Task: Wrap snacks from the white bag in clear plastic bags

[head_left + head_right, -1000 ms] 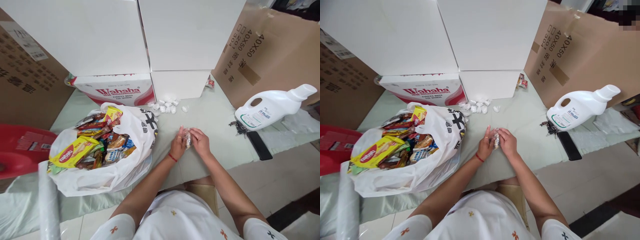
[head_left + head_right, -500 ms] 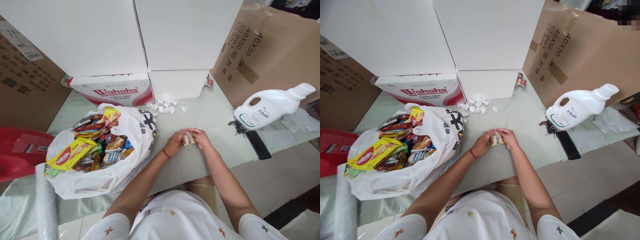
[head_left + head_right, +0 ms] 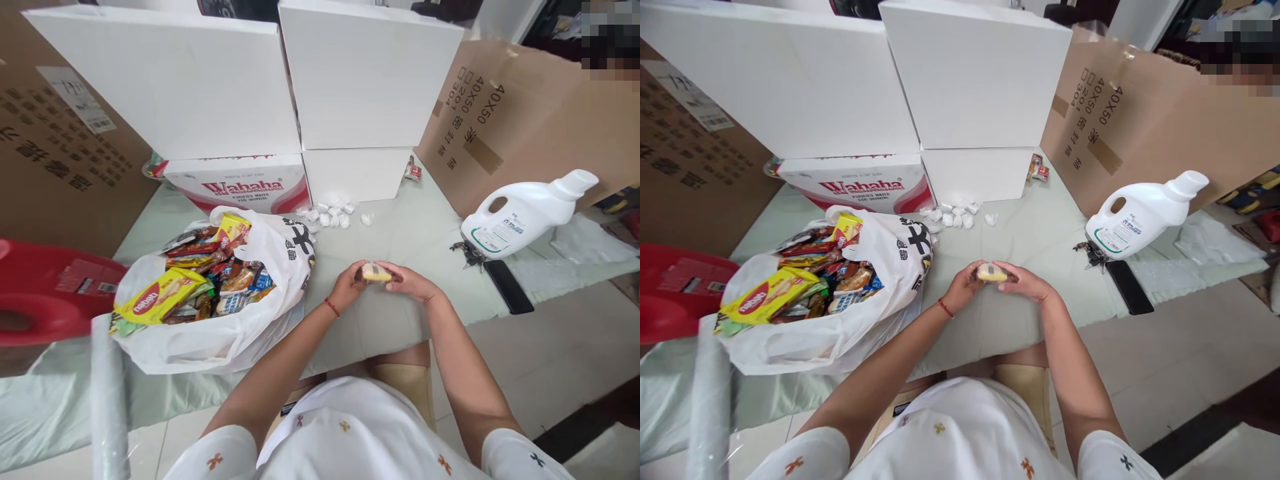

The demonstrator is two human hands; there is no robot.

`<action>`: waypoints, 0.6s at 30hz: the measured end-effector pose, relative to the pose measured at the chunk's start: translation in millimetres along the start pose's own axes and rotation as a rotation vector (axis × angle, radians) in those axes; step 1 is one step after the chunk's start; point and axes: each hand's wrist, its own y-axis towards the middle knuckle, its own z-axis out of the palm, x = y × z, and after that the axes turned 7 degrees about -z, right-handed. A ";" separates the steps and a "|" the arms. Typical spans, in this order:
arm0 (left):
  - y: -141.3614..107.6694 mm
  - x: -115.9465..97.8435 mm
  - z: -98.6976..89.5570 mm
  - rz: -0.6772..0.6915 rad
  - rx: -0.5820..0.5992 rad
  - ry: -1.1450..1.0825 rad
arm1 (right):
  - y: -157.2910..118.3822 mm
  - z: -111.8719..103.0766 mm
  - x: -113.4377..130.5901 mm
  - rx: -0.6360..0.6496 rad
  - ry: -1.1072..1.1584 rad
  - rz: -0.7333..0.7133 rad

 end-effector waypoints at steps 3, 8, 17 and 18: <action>-12.7 -10.9 6.9 -0.117 0.031 -0.259 | -8.5 16.4 -4.7 -0.028 -0.053 -0.100; -30.6 -20.6 22.5 -0.133 -0.073 -0.246 | -10.3 57.6 -19.0 -0.450 -0.140 -0.113; -49.1 -14.3 38.2 -0.345 -0.151 -0.455 | -29.2 79.2 -17.2 -0.505 -0.220 -0.033; -48.8 -14.1 39.3 -0.366 -0.165 -0.399 | -31.5 82.9 -19.6 -0.531 -0.161 -0.006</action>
